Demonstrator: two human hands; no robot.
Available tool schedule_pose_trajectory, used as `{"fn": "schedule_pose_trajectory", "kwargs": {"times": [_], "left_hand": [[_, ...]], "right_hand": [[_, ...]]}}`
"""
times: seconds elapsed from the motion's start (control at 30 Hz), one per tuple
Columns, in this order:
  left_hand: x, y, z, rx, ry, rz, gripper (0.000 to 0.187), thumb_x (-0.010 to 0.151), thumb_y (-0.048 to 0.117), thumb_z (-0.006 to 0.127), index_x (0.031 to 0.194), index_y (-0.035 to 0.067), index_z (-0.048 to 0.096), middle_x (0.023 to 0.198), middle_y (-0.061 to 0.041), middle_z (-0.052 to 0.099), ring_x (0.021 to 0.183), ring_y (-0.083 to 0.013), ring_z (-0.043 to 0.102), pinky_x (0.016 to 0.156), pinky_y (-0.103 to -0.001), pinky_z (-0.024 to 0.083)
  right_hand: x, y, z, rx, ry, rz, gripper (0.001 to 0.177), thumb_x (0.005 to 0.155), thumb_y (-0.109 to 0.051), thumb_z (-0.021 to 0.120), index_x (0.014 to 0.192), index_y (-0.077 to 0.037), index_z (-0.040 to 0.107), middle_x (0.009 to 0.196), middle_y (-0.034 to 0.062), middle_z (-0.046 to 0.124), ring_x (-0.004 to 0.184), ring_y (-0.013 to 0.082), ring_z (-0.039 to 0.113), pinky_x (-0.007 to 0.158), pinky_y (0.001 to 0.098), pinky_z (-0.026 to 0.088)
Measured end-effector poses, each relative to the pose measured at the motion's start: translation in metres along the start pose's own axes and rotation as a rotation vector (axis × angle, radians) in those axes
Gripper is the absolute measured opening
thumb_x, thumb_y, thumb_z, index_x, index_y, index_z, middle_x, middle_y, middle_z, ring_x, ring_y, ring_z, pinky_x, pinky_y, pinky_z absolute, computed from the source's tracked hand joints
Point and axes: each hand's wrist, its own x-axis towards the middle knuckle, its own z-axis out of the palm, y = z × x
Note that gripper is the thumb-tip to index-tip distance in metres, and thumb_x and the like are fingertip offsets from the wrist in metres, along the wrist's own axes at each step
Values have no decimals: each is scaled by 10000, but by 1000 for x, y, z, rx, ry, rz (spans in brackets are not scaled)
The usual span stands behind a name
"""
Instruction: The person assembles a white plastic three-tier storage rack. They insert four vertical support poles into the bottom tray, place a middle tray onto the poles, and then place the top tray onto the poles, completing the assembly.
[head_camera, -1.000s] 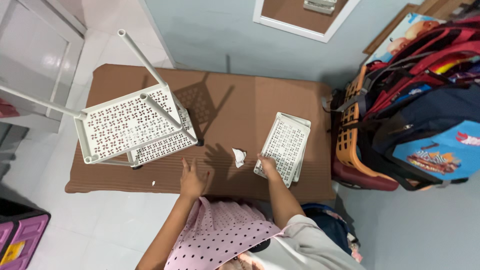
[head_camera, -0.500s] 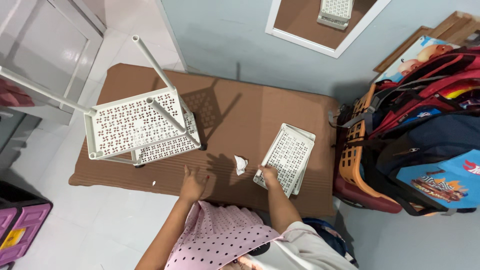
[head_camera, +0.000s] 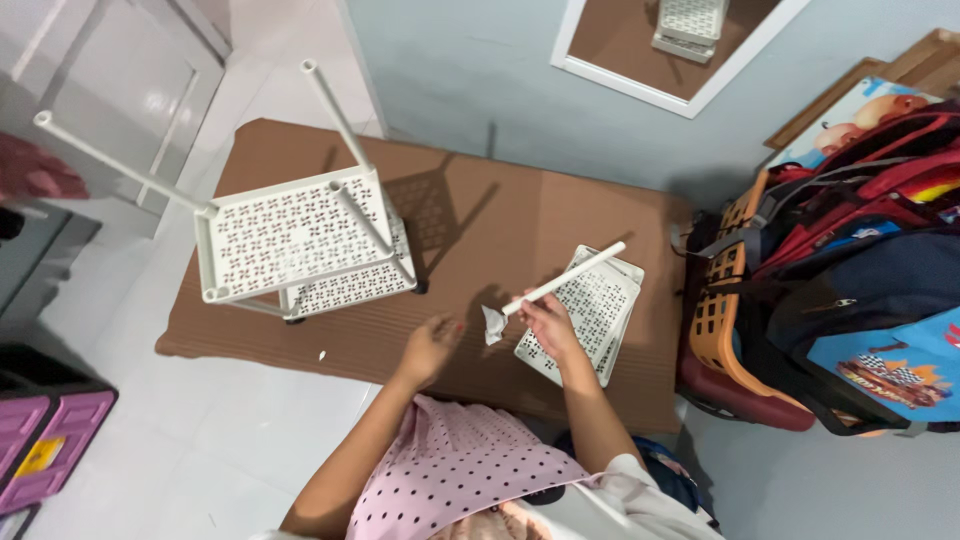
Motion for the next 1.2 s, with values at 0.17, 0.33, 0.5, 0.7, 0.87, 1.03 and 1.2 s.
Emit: {"fn": "schedule_pose_trajectory", "kwargs": {"times": [0.17,0.33,0.5,0.7,0.87,1.03,1.2], "left_hand": [[-4,41,7,-318,-85,35,373,948,102,710,1298,0,635,1102,-80,745,1025,-131,672,919,-246,532],[-19,46,-31,-472,-40,49,315,952,50,692,1255,-35,702,1002,-94,732,888,-119,690,813,-256,558],[-32,36,-117,-400,39,76,269,954,50,680,1211,-23,712,981,-122,772,855,-134,725,807,-274,592],[-67,17,-235,-606,240,100,235,973,57,658,1178,-51,698,1003,-115,754,881,-162,710,821,-287,580],[-82,-3,-290,-862,377,122,214,985,113,648,1132,-37,688,932,-70,722,879,-155,709,808,-286,586],[-83,-20,-322,-1053,534,202,215,1010,149,657,1140,-17,702,879,-37,687,799,-138,651,755,-288,573],[-79,-19,-331,-860,570,171,222,1000,180,677,1131,9,728,900,-20,699,795,-111,640,734,-269,553]], "right_hand": [[-9,-19,74,-65,-297,-76,257,953,37,667,1192,1,578,1152,219,724,952,203,670,857,317,541],[-26,-27,143,-295,-364,-90,239,932,81,673,1137,5,577,1152,193,733,974,177,675,853,300,550],[-24,-42,187,-264,-344,-174,227,929,87,666,1130,7,601,1147,200,722,920,181,687,825,301,574],[-9,-53,233,-269,-391,-220,226,929,88,676,1141,27,628,1128,185,701,908,179,687,833,309,577],[-6,-31,282,-693,-513,-89,195,897,53,726,1086,46,680,975,133,737,851,152,690,787,289,577],[-4,21,329,-1119,-742,9,275,842,-39,772,1113,-26,729,909,41,761,810,107,702,730,261,597],[-14,93,363,-1208,-844,144,265,871,-89,792,1124,-26,744,885,45,749,785,92,668,710,259,573]]}}
